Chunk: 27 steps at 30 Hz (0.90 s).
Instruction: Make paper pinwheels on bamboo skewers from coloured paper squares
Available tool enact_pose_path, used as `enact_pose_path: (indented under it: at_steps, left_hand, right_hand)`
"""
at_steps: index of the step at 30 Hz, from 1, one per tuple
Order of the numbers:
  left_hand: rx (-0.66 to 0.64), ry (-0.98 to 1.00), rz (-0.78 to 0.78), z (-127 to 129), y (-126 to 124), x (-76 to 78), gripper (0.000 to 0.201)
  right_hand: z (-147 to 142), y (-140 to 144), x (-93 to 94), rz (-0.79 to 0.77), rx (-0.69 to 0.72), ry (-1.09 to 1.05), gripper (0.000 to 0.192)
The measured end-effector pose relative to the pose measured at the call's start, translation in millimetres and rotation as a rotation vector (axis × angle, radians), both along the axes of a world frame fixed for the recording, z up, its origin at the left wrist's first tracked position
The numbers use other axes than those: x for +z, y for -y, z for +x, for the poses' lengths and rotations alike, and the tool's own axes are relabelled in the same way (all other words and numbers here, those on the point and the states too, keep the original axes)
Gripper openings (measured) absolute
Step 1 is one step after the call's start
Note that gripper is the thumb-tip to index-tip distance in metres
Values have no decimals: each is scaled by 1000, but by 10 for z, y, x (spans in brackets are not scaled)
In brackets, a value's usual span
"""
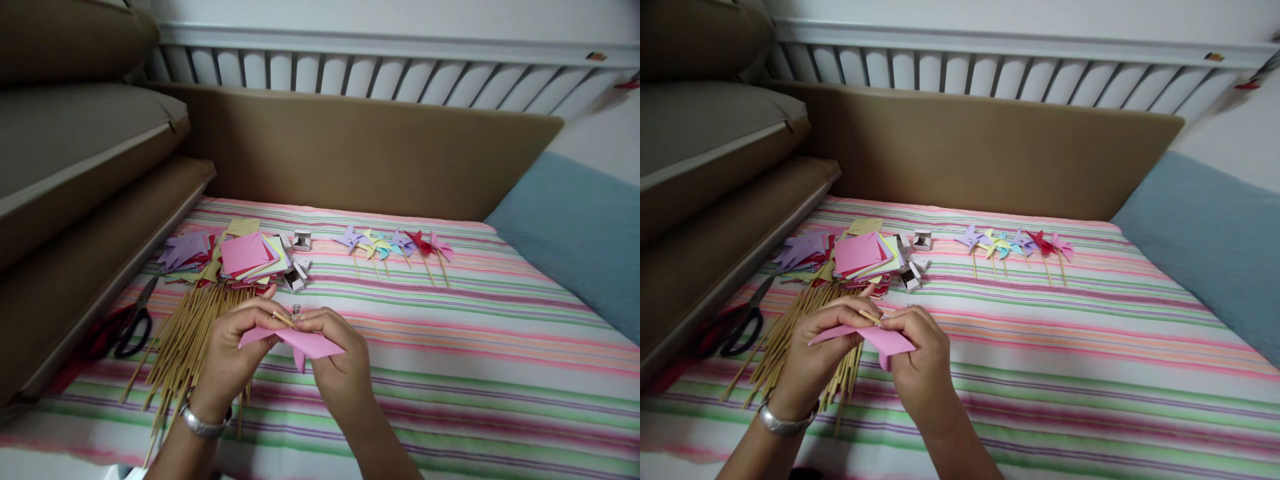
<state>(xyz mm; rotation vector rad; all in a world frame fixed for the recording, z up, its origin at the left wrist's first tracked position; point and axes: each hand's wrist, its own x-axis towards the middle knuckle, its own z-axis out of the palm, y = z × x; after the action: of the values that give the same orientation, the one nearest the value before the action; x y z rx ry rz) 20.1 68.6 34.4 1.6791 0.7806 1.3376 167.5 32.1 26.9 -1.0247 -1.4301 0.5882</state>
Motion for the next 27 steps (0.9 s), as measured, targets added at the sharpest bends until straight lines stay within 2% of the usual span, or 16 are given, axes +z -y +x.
enact_pose_path:
  at_steps: [9,23,27]
  left_hand:
    - [-26,64,-6,8,-8,-58,13]
    - [-5,53,-21,-8,0,-43,11]
    - [10,32,-70,17,-30,-40,7]
  right_hand:
    - [14,-4,2,20,-14,21,20]
    - [-7,13,5,9,3,5,19]
    - [18,-15,-4,20,19,5,23]
